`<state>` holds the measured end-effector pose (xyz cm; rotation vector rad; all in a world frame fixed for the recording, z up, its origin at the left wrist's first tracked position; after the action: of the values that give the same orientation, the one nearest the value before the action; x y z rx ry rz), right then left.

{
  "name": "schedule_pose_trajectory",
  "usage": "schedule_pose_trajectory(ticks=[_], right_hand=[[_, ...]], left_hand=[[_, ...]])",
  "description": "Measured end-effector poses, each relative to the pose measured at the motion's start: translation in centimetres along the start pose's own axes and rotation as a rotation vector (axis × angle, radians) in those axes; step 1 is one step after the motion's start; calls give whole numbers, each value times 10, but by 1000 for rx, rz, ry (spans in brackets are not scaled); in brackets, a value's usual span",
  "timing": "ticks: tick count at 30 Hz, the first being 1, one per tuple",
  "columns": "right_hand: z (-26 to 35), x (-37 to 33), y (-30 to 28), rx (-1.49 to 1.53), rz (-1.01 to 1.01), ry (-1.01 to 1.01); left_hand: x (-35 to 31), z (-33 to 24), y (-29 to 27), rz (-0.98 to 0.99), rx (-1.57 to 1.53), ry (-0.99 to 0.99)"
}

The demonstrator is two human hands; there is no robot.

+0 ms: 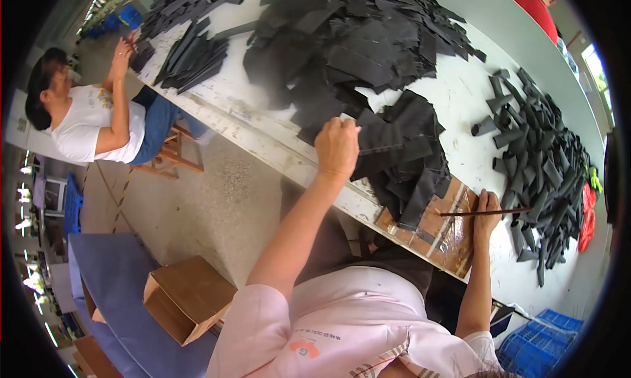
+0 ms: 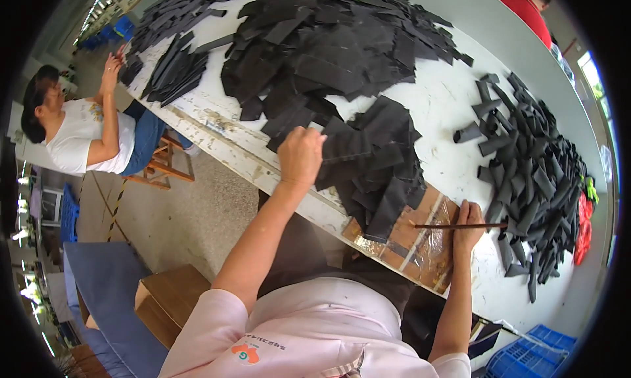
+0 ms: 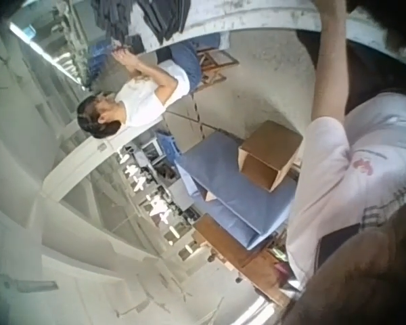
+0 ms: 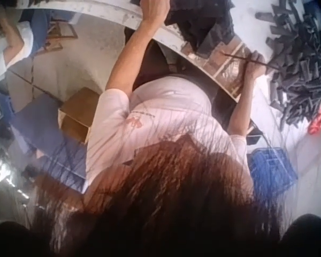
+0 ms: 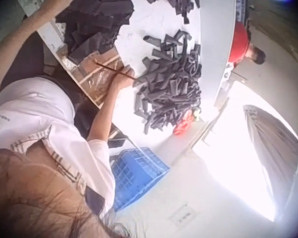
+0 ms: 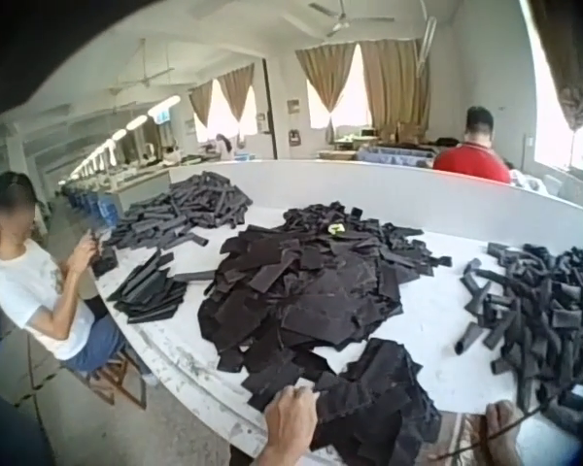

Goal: Assembling or manipulating small black rubber/foam components at a workstation.

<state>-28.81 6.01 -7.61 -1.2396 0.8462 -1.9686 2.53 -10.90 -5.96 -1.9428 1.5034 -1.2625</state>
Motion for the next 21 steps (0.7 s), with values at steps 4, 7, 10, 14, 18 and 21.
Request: schedule_pose_trajectory(ticks=[4, 7, 10, 14, 18, 21], right_hand=[[-1, -2, -3, -9, 28, 48], [-1, -1, -5, 36, 21, 50], [-7, -5, -7, 66, 17, 66], [0, -25, -25, 375, -277, 216], [83, -69, -61, 590, -216, 73], [150, -67, -54, 953, 445, -69]], left_hand=[[3, 10, -11, -27, -237, 20], [4, 21, -21, 84, -559, -278], [-2, 14, -45, 203, -1023, -571], [-26, 1, -84, 456, -1288, -729], [-66, -4, -106, 498, -1431, -719], [-87, -9, -106, 599, -1383, -743]])
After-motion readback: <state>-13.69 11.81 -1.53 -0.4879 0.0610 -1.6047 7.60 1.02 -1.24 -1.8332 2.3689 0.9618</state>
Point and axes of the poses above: each hand's wrist, its own x-axis towards the middle knuckle, its own y-axis out of the palm, z = x × y, the point moved 2 cm from there along x, towards the middle knuckle, and after that the axes turned 11 degrees about -y, right-handed, at the moved point
